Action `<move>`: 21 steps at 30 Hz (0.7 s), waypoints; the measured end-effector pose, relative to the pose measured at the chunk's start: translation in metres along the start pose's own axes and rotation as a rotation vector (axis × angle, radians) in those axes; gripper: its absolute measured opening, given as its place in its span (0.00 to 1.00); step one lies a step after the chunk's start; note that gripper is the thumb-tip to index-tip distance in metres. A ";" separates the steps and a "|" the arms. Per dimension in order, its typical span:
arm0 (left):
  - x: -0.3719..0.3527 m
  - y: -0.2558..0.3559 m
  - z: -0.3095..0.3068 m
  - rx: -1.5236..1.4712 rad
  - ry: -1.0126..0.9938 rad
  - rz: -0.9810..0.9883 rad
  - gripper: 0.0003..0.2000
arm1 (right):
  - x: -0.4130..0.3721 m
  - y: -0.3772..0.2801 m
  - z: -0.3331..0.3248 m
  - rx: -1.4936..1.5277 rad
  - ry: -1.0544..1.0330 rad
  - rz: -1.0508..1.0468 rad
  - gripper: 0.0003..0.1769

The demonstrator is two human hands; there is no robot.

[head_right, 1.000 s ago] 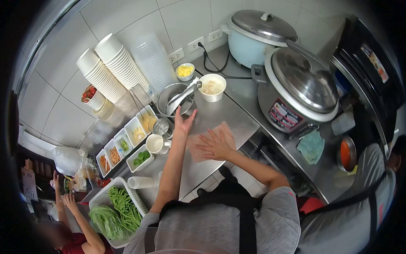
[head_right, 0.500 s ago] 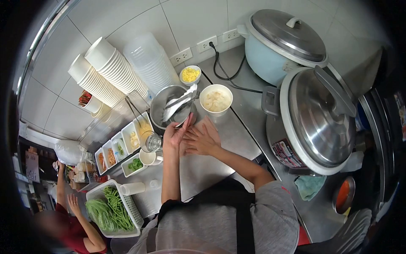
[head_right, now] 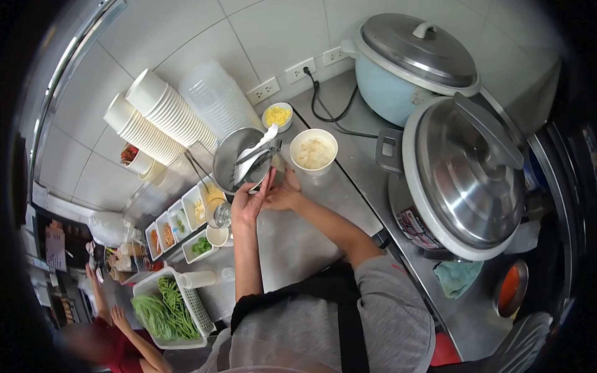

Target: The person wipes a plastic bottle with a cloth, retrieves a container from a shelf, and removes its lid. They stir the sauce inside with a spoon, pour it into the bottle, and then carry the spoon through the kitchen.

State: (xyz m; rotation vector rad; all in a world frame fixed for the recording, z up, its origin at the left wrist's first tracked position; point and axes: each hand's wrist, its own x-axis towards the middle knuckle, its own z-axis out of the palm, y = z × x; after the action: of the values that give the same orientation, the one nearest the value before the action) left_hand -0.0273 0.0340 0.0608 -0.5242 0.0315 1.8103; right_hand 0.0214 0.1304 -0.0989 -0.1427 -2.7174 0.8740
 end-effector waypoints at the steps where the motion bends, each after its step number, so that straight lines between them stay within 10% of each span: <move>1: 0.002 0.002 -0.003 0.026 0.001 0.011 0.31 | -0.016 -0.011 -0.009 -0.101 -0.030 0.069 0.31; 11: 0.044 0.043 -0.059 -0.010 0.199 -0.146 0.29 | -0.206 -0.143 -0.094 0.146 0.202 0.456 0.28; 21: 0.039 0.039 -0.067 0.110 0.186 -0.133 0.44 | -0.327 -0.273 -0.195 0.820 0.376 0.232 0.20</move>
State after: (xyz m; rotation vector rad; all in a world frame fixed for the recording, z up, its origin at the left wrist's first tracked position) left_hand -0.0486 0.0383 -0.0226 -0.6010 0.2177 1.6165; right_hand 0.3895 -0.0415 0.1346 -0.3980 -1.8481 1.7398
